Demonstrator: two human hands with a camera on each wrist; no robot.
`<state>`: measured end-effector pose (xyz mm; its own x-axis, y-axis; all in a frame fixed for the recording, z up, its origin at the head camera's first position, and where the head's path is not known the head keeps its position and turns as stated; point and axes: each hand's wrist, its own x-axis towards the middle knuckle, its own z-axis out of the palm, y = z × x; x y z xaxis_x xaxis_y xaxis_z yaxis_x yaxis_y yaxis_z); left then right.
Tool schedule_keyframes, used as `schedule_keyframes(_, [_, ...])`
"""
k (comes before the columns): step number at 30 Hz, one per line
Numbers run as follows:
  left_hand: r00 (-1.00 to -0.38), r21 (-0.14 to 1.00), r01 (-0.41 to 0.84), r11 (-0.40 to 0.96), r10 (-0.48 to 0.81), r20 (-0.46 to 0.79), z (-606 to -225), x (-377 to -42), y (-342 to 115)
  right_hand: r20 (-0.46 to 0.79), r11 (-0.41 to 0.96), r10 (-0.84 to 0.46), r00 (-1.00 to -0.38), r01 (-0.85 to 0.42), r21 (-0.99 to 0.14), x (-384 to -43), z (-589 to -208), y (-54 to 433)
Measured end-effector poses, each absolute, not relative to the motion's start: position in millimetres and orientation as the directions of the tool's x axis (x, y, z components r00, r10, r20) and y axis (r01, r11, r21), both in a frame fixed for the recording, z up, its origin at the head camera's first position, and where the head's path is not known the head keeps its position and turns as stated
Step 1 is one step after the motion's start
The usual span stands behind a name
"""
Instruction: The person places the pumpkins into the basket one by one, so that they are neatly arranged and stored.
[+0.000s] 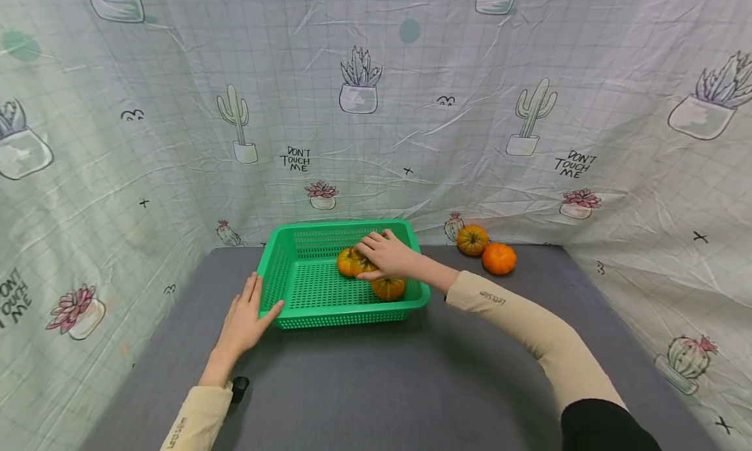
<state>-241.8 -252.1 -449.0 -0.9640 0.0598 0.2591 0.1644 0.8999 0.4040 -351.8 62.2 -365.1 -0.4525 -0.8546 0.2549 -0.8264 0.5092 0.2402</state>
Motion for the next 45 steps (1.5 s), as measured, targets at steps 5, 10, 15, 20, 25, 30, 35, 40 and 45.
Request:
schedule_keyframes(5, [-0.963,0.405,0.163,0.9,0.057,0.262,-449,-243,-252,0.192,0.498,-0.867,-0.461,-0.817,0.29,-360,-367,47])
schedule_keyframes(10, [-0.963,0.398,0.159,0.904,0.053,0.263,-449,-243,-251,0.143,0.498,-0.867,-0.477,-0.82,0.284,-364,-370,35])
schedule_keyframes(15, [-0.963,0.395,0.157,0.905,0.052,0.264,-449,-242,-252,0.112,0.521,-0.852,-0.512,-0.804,0.287,-368,-375,27])
schedule_keyframes(20, [-0.963,0.395,0.159,0.905,0.054,0.264,-449,-241,-252,0.1,0.541,-0.839,-0.535,-0.799,0.262,-372,-381,22])
schedule_keyframes(25, [-0.963,0.4,0.164,0.902,0.059,0.263,-449,-241,-251,0.043,0.537,-0.833,-0.551,-0.789,0.299,-375,-387,19])
schedule_keyframes(30, [-0.964,0.405,0.166,0.899,0.061,0.259,-449,-242,-251,-0.027,0.529,-0.825,-0.565,-0.787,0.319,-375,-390,16])
schedule_keyframes(35, [-0.963,0.399,0.166,0.902,0.061,0.263,-449,-243,-253,-0.107,0.507,-0.816,-0.568,-0.793,0.338,-375,-392,13])
schedule_keyframes(40, [-0.963,0.398,0.166,0.902,0.061,0.264,-448,-242,-252,-0.171,0.47,-0.811,-0.56,-0.796,0.382,-374,-394,12])
schedule_keyframes(45, [-0.964,0.402,0.163,0.901,0.059,0.259,-448,-241,-251,-0.223,0.445,-0.793,-0.568,-0.788,0.425,-371,-395,12])
